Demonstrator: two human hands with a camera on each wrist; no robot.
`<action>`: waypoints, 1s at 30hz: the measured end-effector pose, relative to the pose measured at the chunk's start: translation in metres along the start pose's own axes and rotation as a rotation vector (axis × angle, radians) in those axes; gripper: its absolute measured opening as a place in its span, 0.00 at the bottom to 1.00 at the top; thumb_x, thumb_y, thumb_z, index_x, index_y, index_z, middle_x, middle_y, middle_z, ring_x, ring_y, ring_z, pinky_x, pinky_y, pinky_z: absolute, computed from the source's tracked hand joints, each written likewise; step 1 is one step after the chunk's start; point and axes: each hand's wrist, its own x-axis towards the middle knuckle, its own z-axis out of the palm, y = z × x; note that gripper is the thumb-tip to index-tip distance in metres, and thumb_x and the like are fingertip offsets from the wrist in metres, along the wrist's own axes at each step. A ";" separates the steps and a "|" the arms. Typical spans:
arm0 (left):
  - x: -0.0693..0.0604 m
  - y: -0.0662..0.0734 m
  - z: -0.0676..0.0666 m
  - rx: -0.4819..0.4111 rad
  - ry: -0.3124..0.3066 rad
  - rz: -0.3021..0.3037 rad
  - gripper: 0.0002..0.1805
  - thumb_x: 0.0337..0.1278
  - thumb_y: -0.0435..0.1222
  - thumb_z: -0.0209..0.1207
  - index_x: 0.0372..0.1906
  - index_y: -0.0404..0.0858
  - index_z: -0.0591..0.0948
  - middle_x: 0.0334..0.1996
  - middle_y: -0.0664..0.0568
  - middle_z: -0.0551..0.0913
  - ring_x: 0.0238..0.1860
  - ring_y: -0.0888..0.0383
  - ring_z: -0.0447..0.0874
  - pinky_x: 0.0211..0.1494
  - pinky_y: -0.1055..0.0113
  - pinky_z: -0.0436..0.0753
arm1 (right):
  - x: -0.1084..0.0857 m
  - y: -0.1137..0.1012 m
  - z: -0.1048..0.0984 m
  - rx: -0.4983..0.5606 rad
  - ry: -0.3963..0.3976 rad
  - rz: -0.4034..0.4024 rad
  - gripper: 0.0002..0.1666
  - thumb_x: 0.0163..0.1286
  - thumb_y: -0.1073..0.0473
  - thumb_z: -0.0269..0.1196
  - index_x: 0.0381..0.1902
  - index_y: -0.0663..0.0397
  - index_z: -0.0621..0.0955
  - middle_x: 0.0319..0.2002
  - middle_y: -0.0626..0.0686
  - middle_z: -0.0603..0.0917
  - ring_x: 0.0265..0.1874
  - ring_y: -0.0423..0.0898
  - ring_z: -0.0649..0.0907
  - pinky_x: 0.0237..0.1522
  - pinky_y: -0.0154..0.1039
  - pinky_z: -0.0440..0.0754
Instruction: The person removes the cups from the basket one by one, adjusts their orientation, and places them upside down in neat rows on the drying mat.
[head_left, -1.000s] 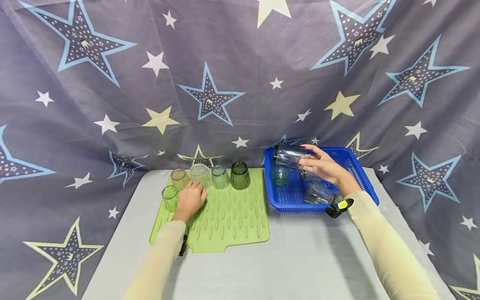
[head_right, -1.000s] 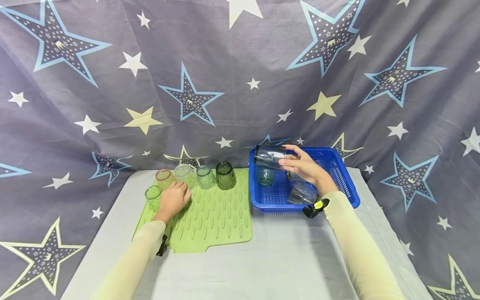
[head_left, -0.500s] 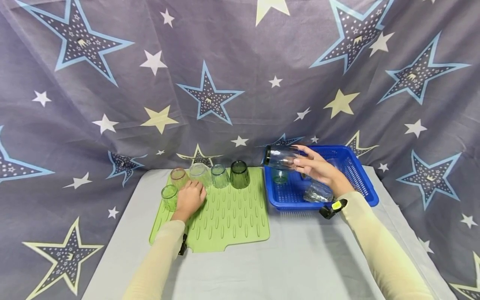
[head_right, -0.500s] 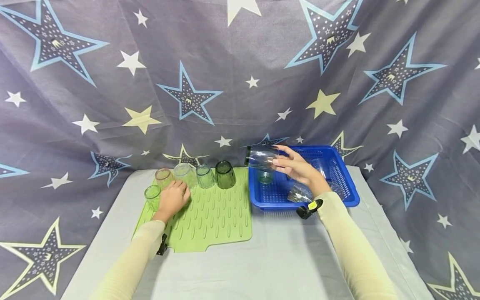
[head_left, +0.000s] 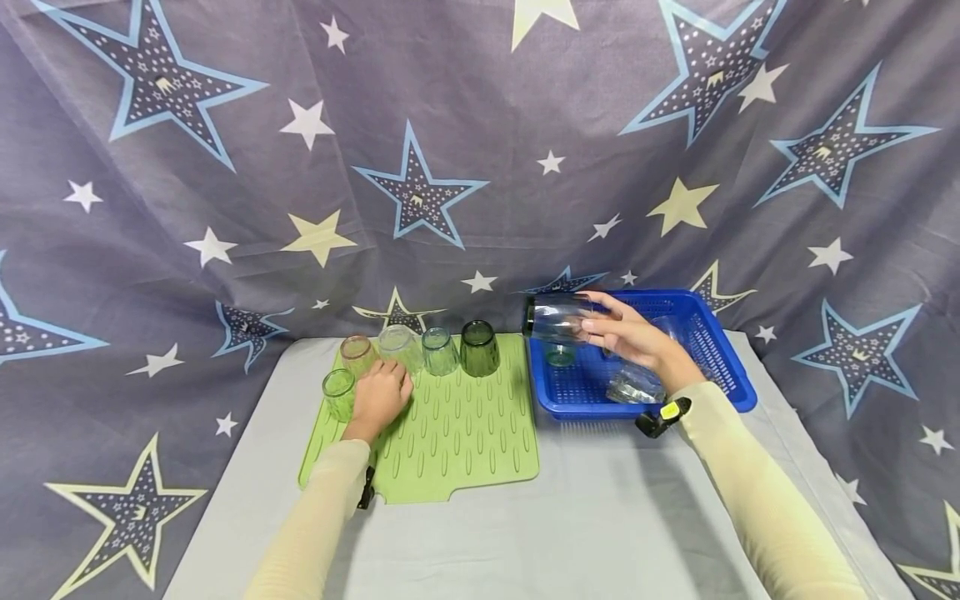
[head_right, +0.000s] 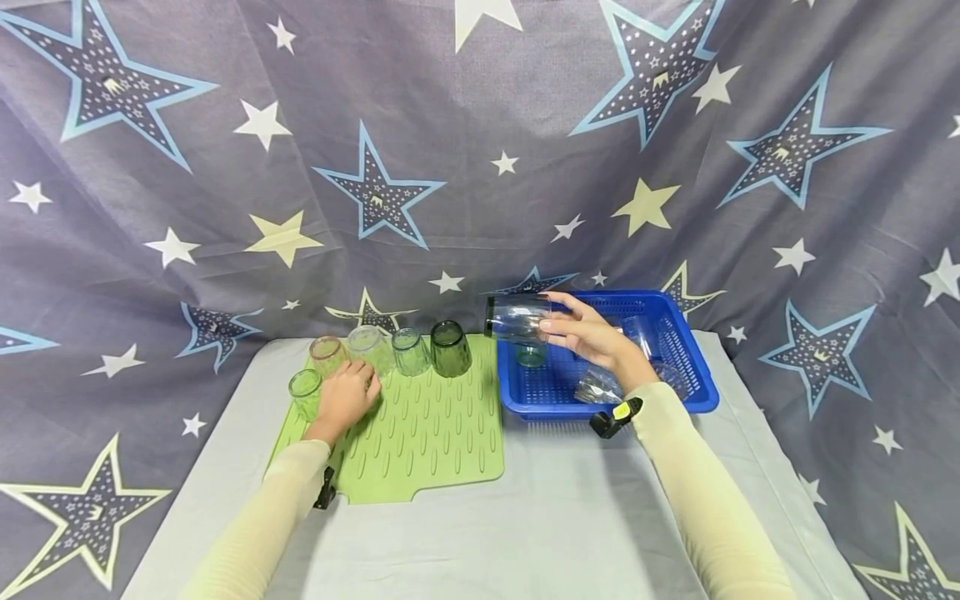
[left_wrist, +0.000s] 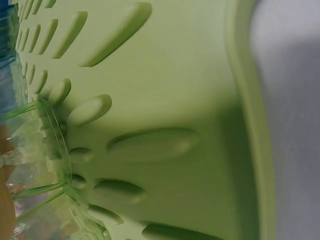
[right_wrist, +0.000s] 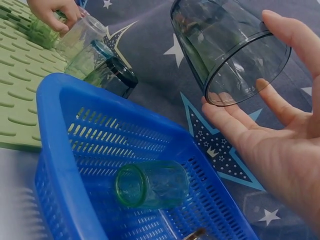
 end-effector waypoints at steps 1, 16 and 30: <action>0.000 0.000 0.000 -0.001 0.001 0.002 0.09 0.65 0.37 0.59 0.37 0.36 0.86 0.37 0.44 0.88 0.38 0.45 0.83 0.34 0.50 0.85 | 0.000 0.000 0.000 -0.001 -0.002 -0.003 0.33 0.74 0.75 0.53 0.71 0.49 0.61 0.52 0.48 0.88 0.52 0.42 0.87 0.56 0.36 0.85; 0.000 0.003 -0.007 -0.012 -0.106 -0.038 0.09 0.66 0.38 0.61 0.42 0.37 0.86 0.41 0.45 0.87 0.42 0.45 0.83 0.39 0.49 0.86 | -0.002 -0.002 0.003 -0.045 0.019 0.016 0.39 0.75 0.74 0.53 0.78 0.54 0.54 0.53 0.47 0.86 0.52 0.42 0.87 0.56 0.35 0.84; 0.003 0.010 -0.021 -0.021 -0.215 -0.038 0.15 0.66 0.43 0.59 0.46 0.37 0.84 0.45 0.42 0.84 0.48 0.42 0.81 0.50 0.45 0.83 | -0.006 -0.003 0.008 -0.055 0.032 0.017 0.42 0.74 0.71 0.56 0.80 0.56 0.52 0.53 0.47 0.86 0.52 0.41 0.87 0.57 0.34 0.84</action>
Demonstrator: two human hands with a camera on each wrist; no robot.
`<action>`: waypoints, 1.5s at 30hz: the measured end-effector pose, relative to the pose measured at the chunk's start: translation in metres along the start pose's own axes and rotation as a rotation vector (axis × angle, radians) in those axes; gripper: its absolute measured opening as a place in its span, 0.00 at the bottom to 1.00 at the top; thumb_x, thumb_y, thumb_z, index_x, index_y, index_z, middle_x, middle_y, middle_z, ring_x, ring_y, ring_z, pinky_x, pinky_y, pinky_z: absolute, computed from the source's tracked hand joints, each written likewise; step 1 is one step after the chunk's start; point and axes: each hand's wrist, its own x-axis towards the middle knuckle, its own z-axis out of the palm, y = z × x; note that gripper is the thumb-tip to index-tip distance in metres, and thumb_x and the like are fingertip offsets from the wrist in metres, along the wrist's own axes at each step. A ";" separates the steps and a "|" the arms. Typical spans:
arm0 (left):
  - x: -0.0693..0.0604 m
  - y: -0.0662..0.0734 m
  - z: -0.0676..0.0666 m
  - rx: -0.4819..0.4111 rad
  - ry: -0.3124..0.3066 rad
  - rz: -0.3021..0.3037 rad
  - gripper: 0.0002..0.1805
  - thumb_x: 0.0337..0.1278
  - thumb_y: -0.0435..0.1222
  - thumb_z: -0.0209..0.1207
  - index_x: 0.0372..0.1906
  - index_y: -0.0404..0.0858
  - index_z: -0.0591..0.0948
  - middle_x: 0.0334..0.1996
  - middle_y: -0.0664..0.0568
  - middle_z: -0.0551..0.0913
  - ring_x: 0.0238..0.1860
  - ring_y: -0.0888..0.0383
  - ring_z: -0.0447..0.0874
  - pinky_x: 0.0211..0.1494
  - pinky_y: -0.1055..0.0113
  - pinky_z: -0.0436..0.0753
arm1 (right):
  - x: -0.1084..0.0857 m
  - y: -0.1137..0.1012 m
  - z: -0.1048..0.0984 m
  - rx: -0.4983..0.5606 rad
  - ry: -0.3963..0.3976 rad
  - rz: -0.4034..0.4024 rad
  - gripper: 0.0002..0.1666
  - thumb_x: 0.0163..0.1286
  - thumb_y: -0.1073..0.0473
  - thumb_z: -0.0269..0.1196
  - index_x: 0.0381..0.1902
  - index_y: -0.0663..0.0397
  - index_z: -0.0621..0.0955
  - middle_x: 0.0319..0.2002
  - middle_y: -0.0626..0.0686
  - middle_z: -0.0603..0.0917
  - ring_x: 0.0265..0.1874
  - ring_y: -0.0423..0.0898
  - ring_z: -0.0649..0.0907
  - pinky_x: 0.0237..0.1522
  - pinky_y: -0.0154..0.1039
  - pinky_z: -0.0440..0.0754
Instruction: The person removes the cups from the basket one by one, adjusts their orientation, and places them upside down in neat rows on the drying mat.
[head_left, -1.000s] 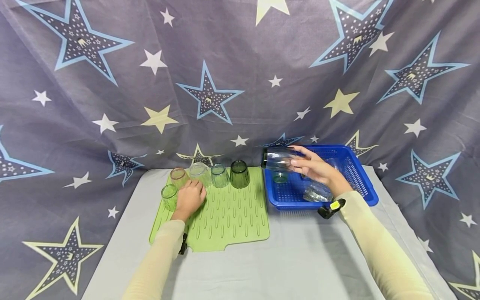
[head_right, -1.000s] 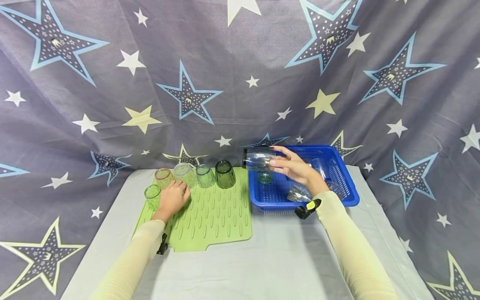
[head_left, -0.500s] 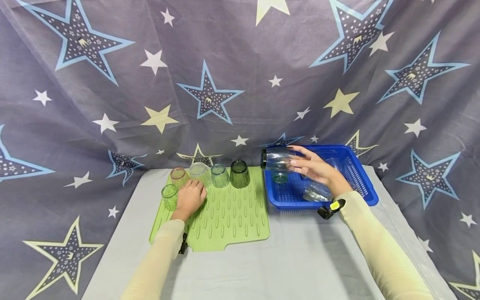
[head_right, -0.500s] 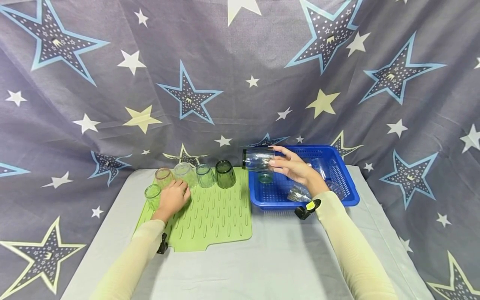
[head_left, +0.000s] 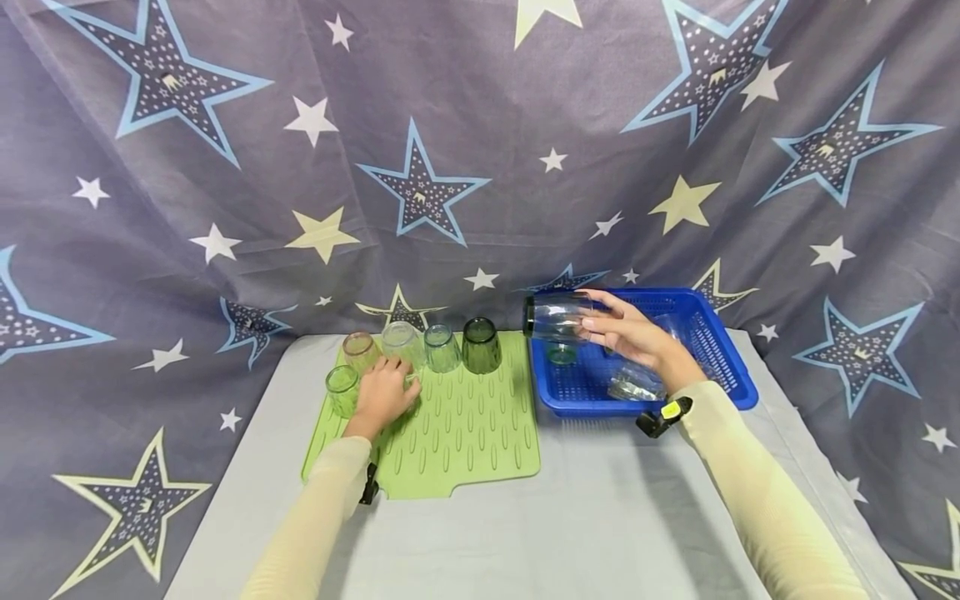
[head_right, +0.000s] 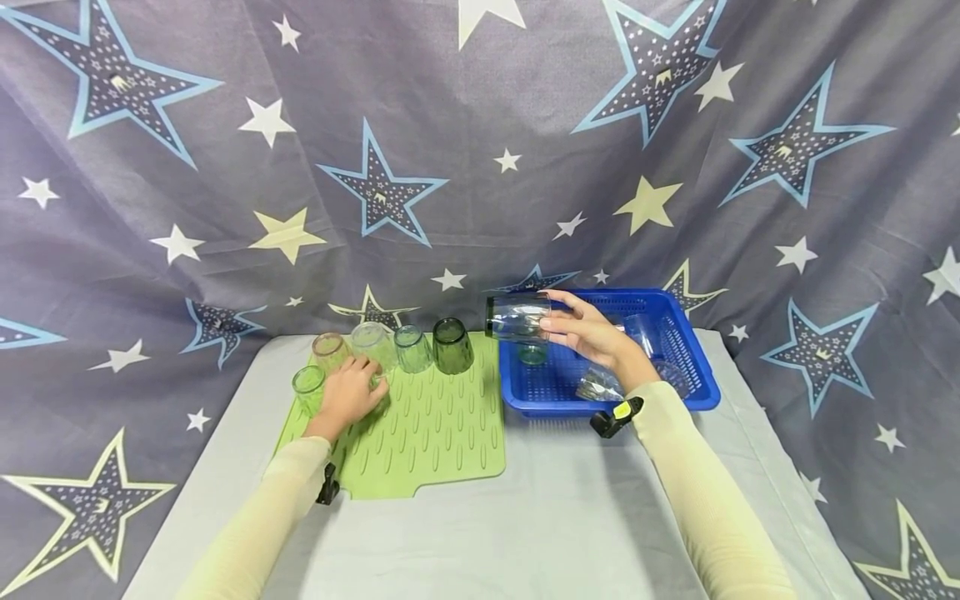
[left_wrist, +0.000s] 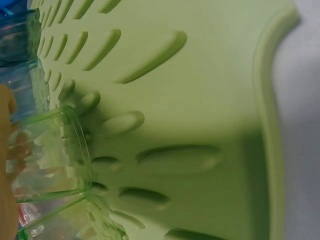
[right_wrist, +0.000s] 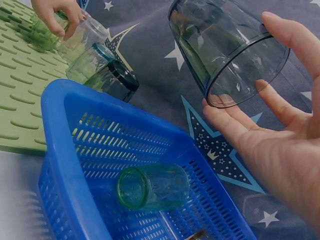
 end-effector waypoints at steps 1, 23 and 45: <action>0.000 0.001 -0.001 0.007 0.002 -0.001 0.16 0.66 0.44 0.59 0.47 0.37 0.84 0.45 0.41 0.84 0.49 0.42 0.81 0.52 0.45 0.82 | 0.000 0.000 0.001 0.000 0.001 0.001 0.43 0.74 0.71 0.57 0.80 0.56 0.52 0.53 0.47 0.86 0.52 0.41 0.87 0.57 0.34 0.84; 0.057 0.115 -0.061 -0.612 0.409 0.132 0.29 0.68 0.49 0.50 0.70 0.42 0.73 0.67 0.46 0.77 0.68 0.48 0.74 0.74 0.50 0.69 | 0.003 0.006 0.013 0.127 -0.041 -0.005 0.47 0.75 0.74 0.51 0.82 0.59 0.40 0.53 0.48 0.85 0.51 0.43 0.87 0.58 0.35 0.83; 0.092 0.196 -0.076 -0.892 0.385 0.122 0.26 0.71 0.51 0.50 0.70 0.51 0.75 0.71 0.50 0.74 0.73 0.55 0.70 0.74 0.51 0.71 | 0.005 0.015 0.024 0.133 -0.082 0.002 0.47 0.76 0.65 0.56 0.82 0.57 0.43 0.53 0.50 0.87 0.53 0.45 0.86 0.58 0.38 0.81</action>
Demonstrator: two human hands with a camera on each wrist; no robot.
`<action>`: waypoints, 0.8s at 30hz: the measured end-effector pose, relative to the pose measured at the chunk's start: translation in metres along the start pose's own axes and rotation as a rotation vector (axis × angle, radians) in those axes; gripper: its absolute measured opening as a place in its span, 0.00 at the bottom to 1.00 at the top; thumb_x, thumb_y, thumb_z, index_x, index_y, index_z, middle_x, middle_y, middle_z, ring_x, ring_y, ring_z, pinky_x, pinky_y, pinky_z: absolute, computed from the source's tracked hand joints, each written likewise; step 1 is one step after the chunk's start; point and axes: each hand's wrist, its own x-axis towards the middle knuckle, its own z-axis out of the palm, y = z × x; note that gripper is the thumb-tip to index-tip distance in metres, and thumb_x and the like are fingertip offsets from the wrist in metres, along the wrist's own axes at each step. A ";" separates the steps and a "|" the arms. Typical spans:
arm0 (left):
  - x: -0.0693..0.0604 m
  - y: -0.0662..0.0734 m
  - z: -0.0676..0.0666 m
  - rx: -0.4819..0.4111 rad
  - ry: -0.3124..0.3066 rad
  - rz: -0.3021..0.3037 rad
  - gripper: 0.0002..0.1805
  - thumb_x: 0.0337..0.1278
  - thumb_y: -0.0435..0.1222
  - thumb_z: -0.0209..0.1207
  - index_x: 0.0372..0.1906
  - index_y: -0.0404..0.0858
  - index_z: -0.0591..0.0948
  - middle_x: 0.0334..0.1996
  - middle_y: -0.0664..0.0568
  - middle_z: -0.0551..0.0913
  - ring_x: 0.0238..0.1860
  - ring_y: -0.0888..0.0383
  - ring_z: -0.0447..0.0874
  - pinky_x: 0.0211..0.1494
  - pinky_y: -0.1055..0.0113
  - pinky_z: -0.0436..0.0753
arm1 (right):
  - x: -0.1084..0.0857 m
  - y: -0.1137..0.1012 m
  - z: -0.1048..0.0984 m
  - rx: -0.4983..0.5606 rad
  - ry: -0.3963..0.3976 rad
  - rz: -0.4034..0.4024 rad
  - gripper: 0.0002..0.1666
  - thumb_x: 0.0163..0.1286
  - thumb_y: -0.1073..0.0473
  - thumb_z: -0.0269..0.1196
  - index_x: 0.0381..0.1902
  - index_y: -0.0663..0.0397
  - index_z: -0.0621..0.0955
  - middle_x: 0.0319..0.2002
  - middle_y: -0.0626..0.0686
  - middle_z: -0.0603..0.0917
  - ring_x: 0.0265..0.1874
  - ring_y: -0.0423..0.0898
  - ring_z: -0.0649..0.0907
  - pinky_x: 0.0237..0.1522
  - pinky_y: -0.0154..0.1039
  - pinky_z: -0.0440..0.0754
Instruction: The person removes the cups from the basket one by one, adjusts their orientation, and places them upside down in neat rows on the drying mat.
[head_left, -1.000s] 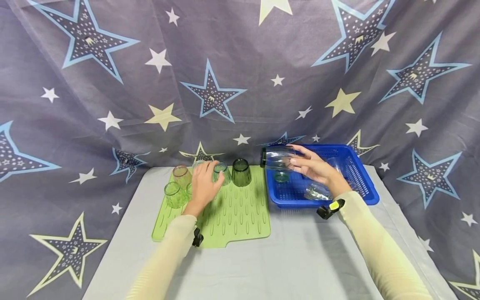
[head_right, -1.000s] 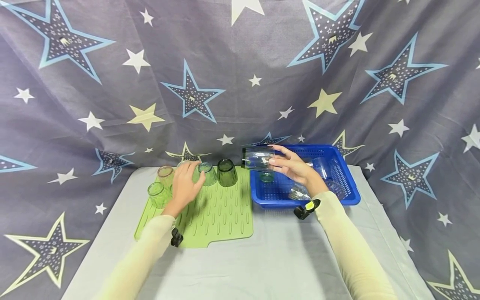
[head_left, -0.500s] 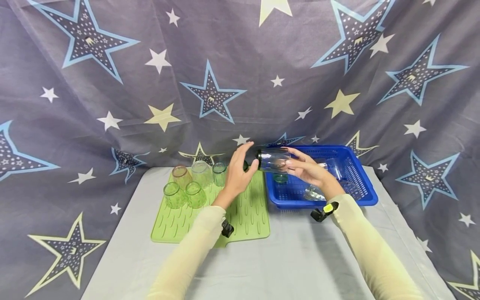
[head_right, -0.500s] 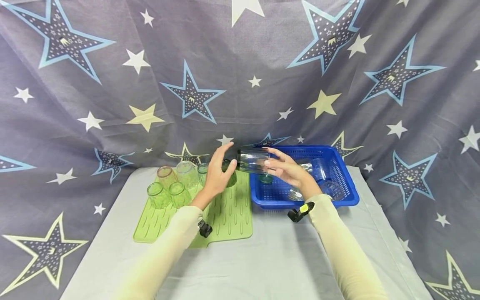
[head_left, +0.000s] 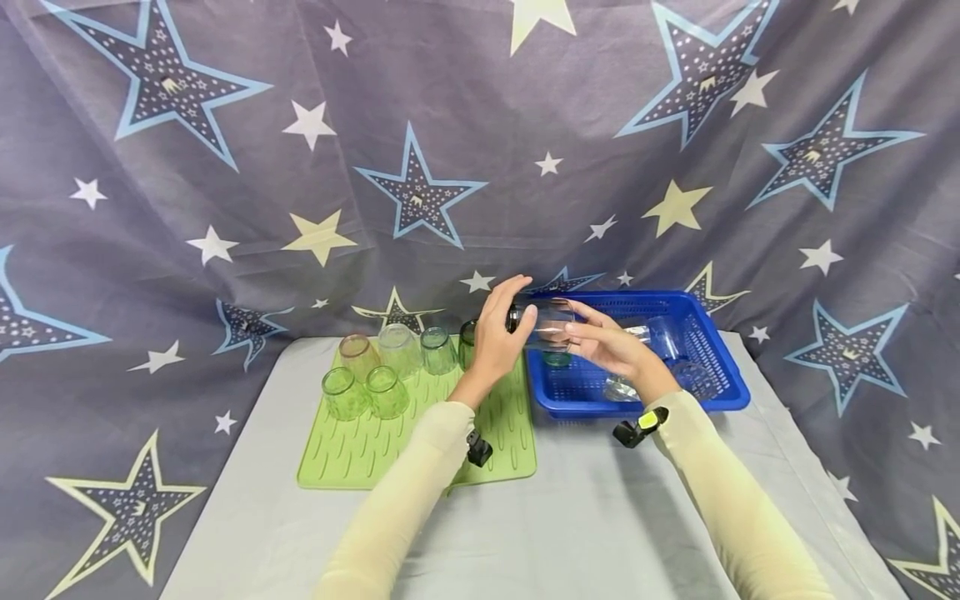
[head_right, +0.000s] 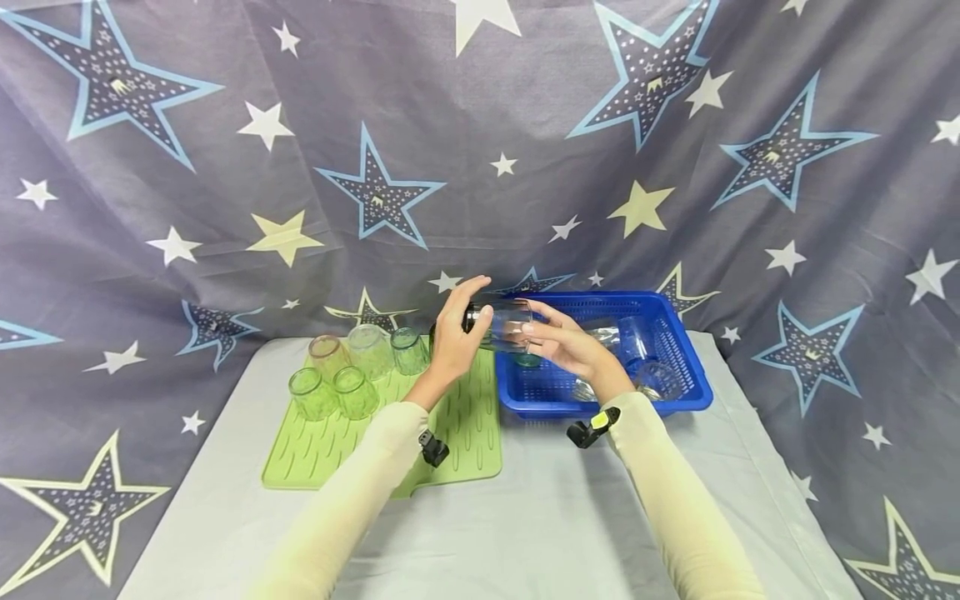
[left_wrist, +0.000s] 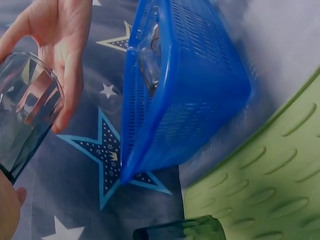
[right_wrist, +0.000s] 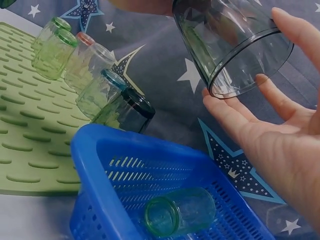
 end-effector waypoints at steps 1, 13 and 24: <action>0.001 0.001 0.001 -0.005 0.000 -0.001 0.26 0.71 0.51 0.50 0.70 0.51 0.75 0.71 0.49 0.74 0.72 0.54 0.71 0.73 0.51 0.72 | 0.000 0.000 0.000 0.000 0.008 0.004 0.48 0.76 0.64 0.56 0.82 0.56 0.42 0.53 0.50 0.87 0.53 0.44 0.86 0.58 0.38 0.82; 0.008 0.006 0.009 -0.009 0.118 0.100 0.13 0.68 0.44 0.57 0.46 0.44 0.88 0.47 0.52 0.88 0.51 0.55 0.86 0.56 0.58 0.84 | 0.004 0.005 -0.003 0.088 -0.240 -0.087 0.28 0.82 0.66 0.43 0.76 0.54 0.62 0.64 0.53 0.81 0.65 0.48 0.80 0.68 0.43 0.77; 0.014 0.012 0.004 0.207 0.155 0.247 0.10 0.59 0.40 0.60 0.35 0.43 0.90 0.34 0.54 0.89 0.36 0.56 0.88 0.39 0.61 0.86 | 0.007 0.010 -0.003 0.089 -0.329 -0.054 0.32 0.80 0.71 0.35 0.79 0.54 0.58 0.69 0.52 0.78 0.69 0.48 0.77 0.71 0.40 0.73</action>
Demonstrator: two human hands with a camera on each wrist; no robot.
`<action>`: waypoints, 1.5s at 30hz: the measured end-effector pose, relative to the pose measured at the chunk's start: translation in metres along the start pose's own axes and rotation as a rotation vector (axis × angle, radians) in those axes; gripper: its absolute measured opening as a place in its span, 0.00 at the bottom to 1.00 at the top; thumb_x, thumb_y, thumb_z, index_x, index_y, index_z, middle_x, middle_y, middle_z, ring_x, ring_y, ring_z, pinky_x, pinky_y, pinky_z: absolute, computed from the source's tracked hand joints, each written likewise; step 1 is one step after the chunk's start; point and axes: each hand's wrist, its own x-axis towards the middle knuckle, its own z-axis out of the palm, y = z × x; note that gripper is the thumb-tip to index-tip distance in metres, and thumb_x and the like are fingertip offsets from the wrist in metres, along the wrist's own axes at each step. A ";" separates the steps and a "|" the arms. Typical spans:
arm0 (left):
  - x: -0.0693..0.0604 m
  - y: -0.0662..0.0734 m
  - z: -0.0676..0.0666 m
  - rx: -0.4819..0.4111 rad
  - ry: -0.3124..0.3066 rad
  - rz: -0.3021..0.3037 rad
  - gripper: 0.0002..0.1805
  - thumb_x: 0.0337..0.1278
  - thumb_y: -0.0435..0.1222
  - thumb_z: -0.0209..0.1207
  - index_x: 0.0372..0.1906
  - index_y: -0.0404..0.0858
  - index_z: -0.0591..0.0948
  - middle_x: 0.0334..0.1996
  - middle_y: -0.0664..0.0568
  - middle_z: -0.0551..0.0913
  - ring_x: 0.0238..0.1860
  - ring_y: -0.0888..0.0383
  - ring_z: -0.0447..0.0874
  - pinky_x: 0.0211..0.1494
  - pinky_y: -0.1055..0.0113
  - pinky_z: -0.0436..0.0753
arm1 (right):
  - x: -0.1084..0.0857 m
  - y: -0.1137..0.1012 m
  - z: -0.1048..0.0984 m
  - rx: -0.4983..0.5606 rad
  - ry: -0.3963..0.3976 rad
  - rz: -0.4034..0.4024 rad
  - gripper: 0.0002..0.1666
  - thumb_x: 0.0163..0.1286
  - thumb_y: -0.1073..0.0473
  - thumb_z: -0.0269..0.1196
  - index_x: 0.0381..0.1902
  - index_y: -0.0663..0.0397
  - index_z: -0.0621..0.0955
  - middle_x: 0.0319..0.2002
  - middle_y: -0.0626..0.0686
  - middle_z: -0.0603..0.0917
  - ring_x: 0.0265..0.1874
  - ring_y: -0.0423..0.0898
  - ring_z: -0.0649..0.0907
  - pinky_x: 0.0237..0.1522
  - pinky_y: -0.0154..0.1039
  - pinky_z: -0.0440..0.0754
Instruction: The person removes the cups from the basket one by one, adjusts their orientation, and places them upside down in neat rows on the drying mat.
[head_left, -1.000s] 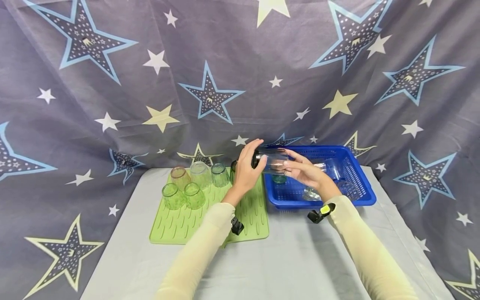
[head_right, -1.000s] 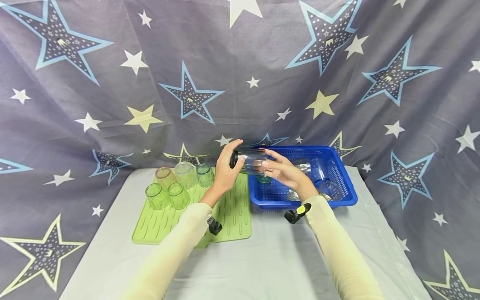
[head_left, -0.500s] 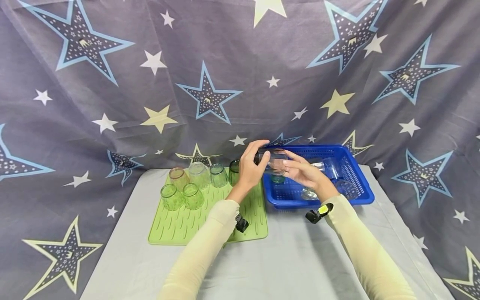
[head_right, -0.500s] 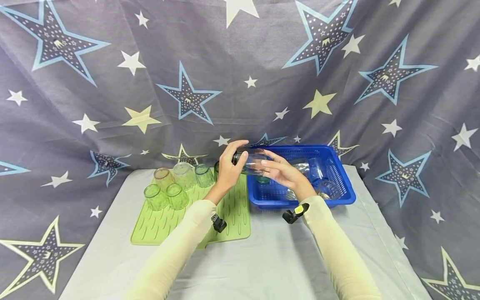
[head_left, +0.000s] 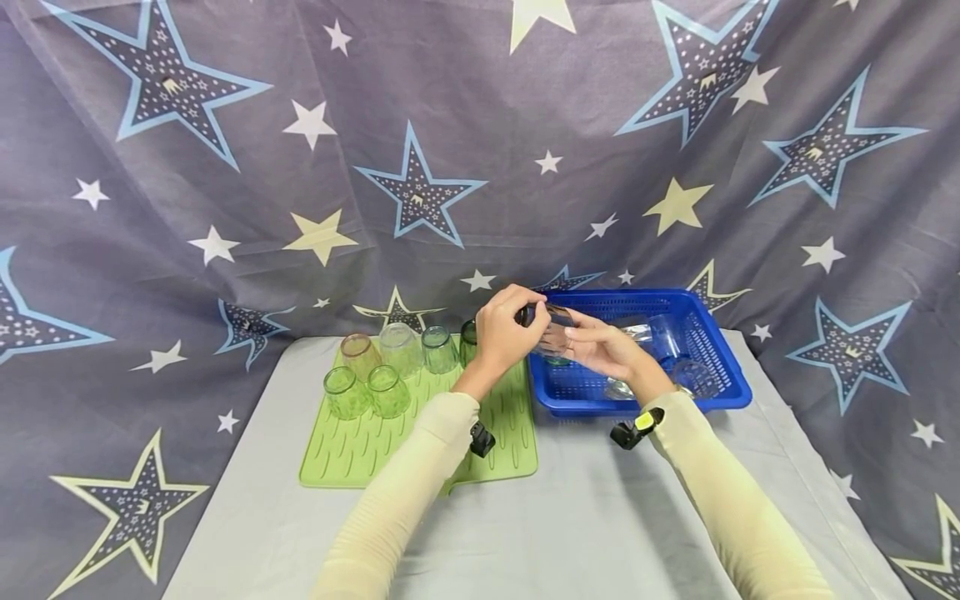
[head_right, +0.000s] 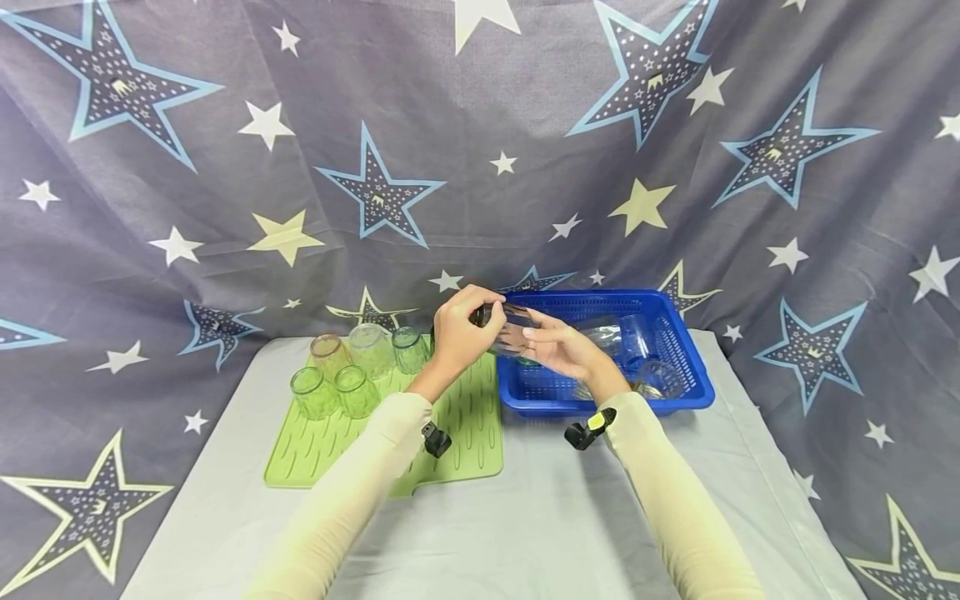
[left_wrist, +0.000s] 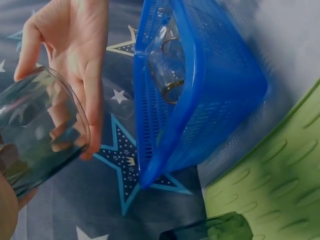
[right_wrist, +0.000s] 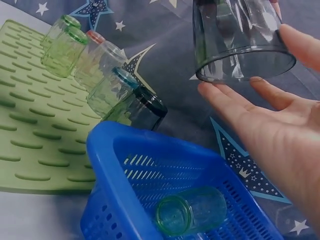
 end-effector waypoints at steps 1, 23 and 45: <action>0.001 0.000 -0.001 0.020 -0.004 0.016 0.10 0.59 0.40 0.60 0.34 0.43 0.90 0.33 0.54 0.89 0.36 0.56 0.88 0.38 0.62 0.86 | 0.000 0.000 0.000 -0.003 0.013 0.007 0.33 0.80 0.72 0.34 0.80 0.54 0.57 0.69 0.52 0.78 0.69 0.47 0.77 0.71 0.39 0.73; 0.000 -0.012 -0.023 0.365 -0.139 0.189 0.10 0.58 0.39 0.60 0.27 0.46 0.90 0.28 0.55 0.87 0.25 0.56 0.82 0.20 0.65 0.79 | 0.002 -0.029 0.001 -0.185 0.193 0.132 0.37 0.80 0.69 0.47 0.81 0.66 0.48 0.70 0.62 0.74 0.68 0.51 0.79 0.74 0.44 0.70; -0.045 -0.058 -0.044 0.498 -0.239 0.162 0.09 0.52 0.37 0.60 0.23 0.46 0.88 0.21 0.54 0.80 0.18 0.56 0.69 0.18 0.71 0.56 | 0.014 -0.058 -0.012 -0.905 0.326 0.317 0.33 0.75 0.61 0.61 0.74 0.60 0.67 0.70 0.66 0.72 0.64 0.54 0.79 0.68 0.52 0.76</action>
